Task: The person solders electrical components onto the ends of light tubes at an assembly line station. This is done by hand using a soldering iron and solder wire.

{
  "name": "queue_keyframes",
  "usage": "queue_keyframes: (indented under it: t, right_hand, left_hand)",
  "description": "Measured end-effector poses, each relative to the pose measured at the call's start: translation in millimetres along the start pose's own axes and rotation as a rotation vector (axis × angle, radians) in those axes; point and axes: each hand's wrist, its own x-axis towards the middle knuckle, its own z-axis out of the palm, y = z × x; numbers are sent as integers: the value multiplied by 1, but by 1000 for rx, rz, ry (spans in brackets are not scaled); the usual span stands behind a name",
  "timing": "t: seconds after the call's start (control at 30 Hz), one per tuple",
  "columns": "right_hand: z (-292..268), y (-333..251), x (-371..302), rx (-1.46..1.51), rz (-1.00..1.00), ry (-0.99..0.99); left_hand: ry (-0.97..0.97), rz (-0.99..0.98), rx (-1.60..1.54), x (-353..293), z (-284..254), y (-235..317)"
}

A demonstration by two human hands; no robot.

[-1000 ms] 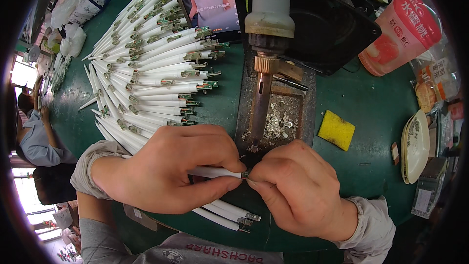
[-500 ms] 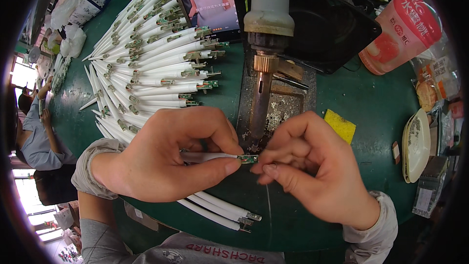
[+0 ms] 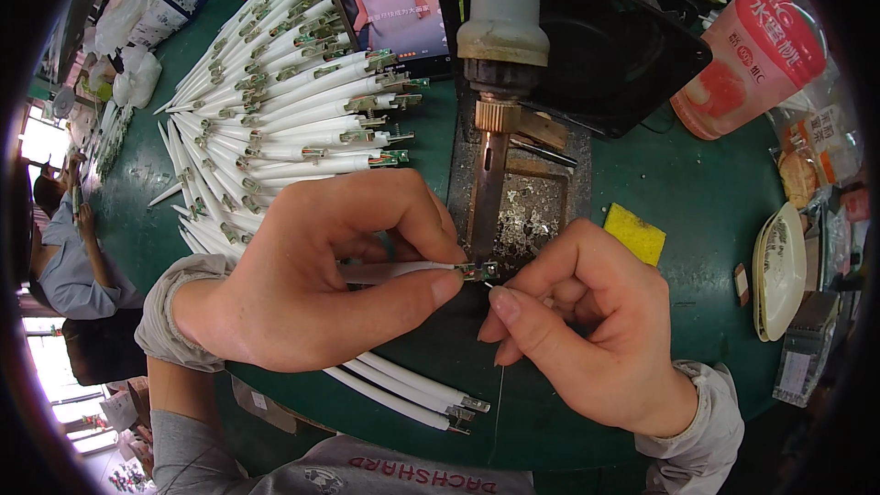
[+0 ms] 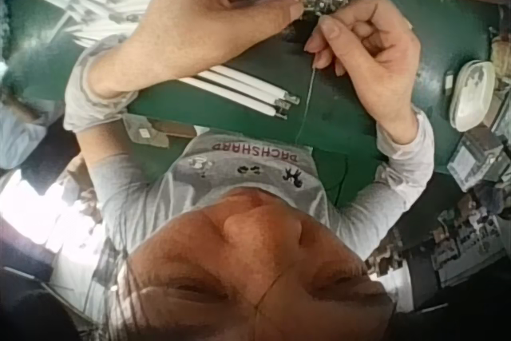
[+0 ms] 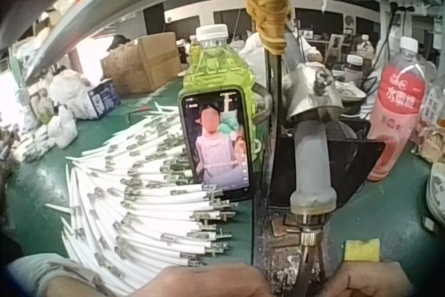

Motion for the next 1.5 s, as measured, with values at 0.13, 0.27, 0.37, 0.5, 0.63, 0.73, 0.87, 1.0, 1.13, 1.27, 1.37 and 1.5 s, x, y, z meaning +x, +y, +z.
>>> queue_keyframes:
  t: [0.13, 0.27, 0.37, 0.5, 0.63, 0.73, 0.87, 1.0, 1.13, 1.27, 1.37, 1.5]
  right_hand:
    - [-3, 0, 4, 47, 82, 3]
    - [-3, 0, 5, 99, 81, -3]
    - [-2, 1, 4, 121, 70, 0]
    - [-1, 1, 3, 131, 62, 3]
    - [-3, 3, 3, 97, 43, -17]
    - [-2, 4, 4, 105, 27, -24]
    - [-2, 5, 5, 91, 6, -22]
    - [-1, 5, 4, 99, -12, -16]
    - [-1, 6, 5, 102, -15, -18]
    - [-5, 11, 5, 108, 4, -42]
    - [-6, 9, 5, 145, 38, -57]
    - [-8, 13, 6, 122, 49, -63]
  left_hand:
    - [-13, 16, 10, 1, -1, -3]
    - [-6, 20, 15, 2, -1, -1]
    - [-3, 50, 47, 0, -1, 0]
    - [0, 78, 17, -1, 0, -2]
    - [-22, -37, -38, -1, -1, 2]
    - [-15, -43, -23, 0, -2, 2]
    - [-9, -58, -100, 2, -1, 1]
    - [-8, -52, -131, 1, 0, 1]
    - [-1, -95, -167, 0, -1, 2]
    - [0, -163, -159, 1, -3, 1]
    - [10, -151, -125, 0, 0, -1]
    - [14, -122, -45, -1, 3, -1]
